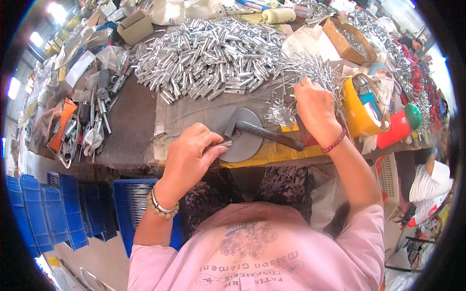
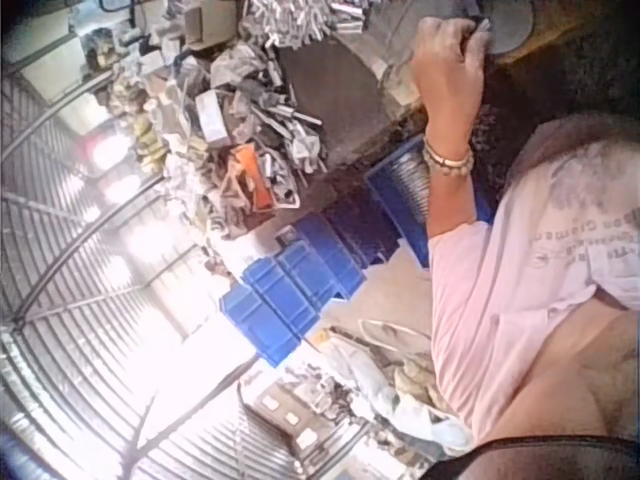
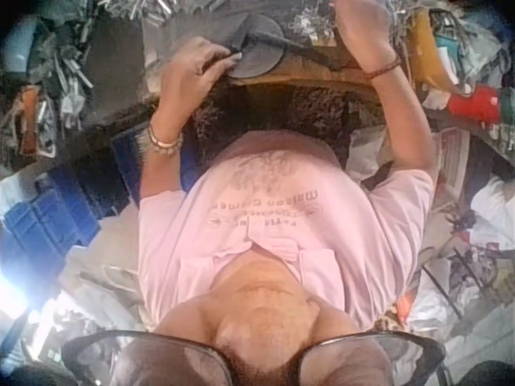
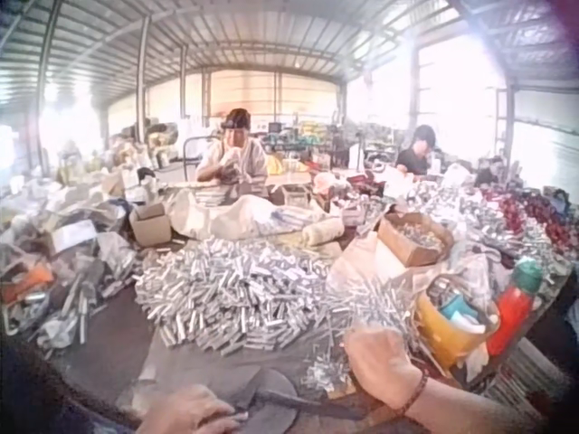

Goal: The person picks up a metal rod and a circular fitting, places them together on a metal base, secures the assembly by striking it with a hammer, and then places the finished part into a blue plastic bin.

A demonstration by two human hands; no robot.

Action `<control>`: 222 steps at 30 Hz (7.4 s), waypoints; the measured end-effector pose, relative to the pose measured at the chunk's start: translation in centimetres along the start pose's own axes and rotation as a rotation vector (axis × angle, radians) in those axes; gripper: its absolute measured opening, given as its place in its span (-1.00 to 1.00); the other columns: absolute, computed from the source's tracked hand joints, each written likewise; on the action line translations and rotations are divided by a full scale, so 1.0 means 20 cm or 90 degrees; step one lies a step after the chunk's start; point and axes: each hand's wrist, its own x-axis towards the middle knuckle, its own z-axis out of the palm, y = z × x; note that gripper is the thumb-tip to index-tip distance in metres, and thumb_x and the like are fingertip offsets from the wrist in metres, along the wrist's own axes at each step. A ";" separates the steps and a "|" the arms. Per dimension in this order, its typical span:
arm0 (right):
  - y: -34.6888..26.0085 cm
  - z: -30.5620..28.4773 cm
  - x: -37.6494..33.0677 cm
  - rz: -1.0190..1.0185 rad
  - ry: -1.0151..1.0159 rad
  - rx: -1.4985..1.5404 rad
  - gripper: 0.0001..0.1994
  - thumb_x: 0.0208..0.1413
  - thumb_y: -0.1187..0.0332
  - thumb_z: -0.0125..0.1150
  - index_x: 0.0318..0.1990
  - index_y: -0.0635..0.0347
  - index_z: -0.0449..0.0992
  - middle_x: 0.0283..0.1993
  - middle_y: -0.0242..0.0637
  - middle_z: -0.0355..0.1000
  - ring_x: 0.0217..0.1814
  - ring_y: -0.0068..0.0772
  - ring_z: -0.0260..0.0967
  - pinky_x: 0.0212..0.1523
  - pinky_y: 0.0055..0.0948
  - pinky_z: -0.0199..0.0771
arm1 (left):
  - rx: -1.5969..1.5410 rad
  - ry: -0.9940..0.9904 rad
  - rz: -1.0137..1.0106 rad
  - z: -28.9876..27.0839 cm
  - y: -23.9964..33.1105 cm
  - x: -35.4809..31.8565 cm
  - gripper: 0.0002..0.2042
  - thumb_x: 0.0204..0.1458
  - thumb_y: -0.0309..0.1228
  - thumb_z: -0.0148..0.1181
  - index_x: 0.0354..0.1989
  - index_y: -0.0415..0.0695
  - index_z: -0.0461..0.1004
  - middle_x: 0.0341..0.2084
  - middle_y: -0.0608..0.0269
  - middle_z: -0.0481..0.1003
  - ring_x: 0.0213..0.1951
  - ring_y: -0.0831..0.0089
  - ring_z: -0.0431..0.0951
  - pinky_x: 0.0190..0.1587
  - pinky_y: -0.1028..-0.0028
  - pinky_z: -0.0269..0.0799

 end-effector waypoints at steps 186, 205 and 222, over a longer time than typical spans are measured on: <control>-0.82 -0.08 -0.65 0.025 -0.579 0.901 -0.54 0.38 0.58 0.25 0.41 0.27 0.47 0.12 -0.25 0.60 -0.03 -0.59 0.46 0.09 -0.52 0.50 | -0.139 0.667 -1.017 -0.02 -1.08 -2.52 -0.55 0.17 -0.49 0.45 0.24 -0.27 0.55 -0.36 0.11 0.68 -0.47 0.43 0.65 -0.43 0.39 0.55; -0.76 -0.10 -0.68 -0.047 -0.436 0.990 -0.63 0.33 0.48 0.36 0.26 0.24 0.61 -0.04 -0.16 0.63 -0.14 -0.36 0.60 -0.07 -0.35 0.62 | -0.031 0.450 -0.256 -0.42 -0.39 -0.48 -0.91 0.33 -0.54 0.36 -0.06 -0.19 0.69 -0.22 0.40 0.63 -0.22 0.67 0.58 -0.12 0.56 0.53; -0.20 -0.36 -0.47 0.001 0.052 0.641 -0.86 0.21 0.46 0.40 -0.09 0.15 0.73 -0.16 -0.14 0.64 -0.09 -0.02 0.66 -0.06 -0.19 0.67 | 0.095 0.028 -0.066 0.07 -0.25 0.46 -0.71 0.26 -0.48 0.34 0.14 -0.09 0.58 -0.17 0.13 0.64 -0.17 0.21 0.70 -0.10 0.27 0.61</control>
